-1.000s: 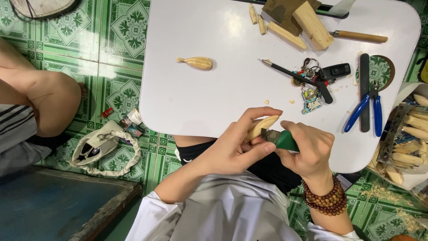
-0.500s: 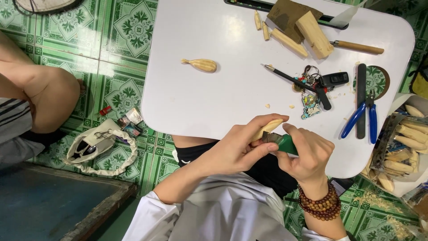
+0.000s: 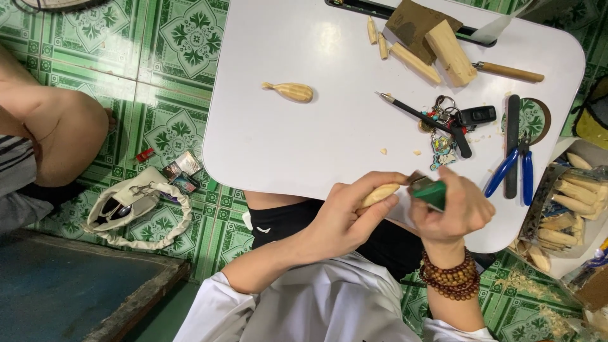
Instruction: Carving a small wooden object using a utility knife on a small table
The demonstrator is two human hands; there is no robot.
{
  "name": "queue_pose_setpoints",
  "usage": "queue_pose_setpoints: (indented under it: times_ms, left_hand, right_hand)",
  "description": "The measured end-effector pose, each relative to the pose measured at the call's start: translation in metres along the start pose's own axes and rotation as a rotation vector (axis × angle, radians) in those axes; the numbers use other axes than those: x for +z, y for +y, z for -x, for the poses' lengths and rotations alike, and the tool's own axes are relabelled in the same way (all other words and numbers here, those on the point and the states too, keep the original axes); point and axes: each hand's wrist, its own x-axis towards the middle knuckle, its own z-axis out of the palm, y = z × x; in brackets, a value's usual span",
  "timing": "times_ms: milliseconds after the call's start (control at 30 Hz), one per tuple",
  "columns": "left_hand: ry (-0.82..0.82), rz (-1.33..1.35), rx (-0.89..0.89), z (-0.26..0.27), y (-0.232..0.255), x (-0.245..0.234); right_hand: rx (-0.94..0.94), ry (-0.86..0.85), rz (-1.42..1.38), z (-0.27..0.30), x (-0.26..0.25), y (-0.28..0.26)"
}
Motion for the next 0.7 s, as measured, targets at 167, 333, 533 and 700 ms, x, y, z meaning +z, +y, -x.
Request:
queue_pose_setpoints:
  times_ms: [167,333,533,700]
  left_hand:
    - [-0.183,0.197,-0.312,-0.001,0.011,-0.014]
    - [-0.288,0.591,-0.381,0.001,-0.012,-0.022]
    - [-0.274,0.703,-0.236,-0.003,-0.038,-0.016]
    - [-0.245,0.844,-0.298,-0.008,-0.034,-0.019]
  right_hand:
    - [0.253,-0.114,-0.127,-0.011,-0.015,-0.004]
    - [0.690,-0.224,-0.533,-0.015,-0.024,-0.019]
    - [0.641,-0.175,-0.573,-0.016,-0.022,-0.010]
    - [0.838,-0.226,-0.814,-0.021,-0.026,-0.020]
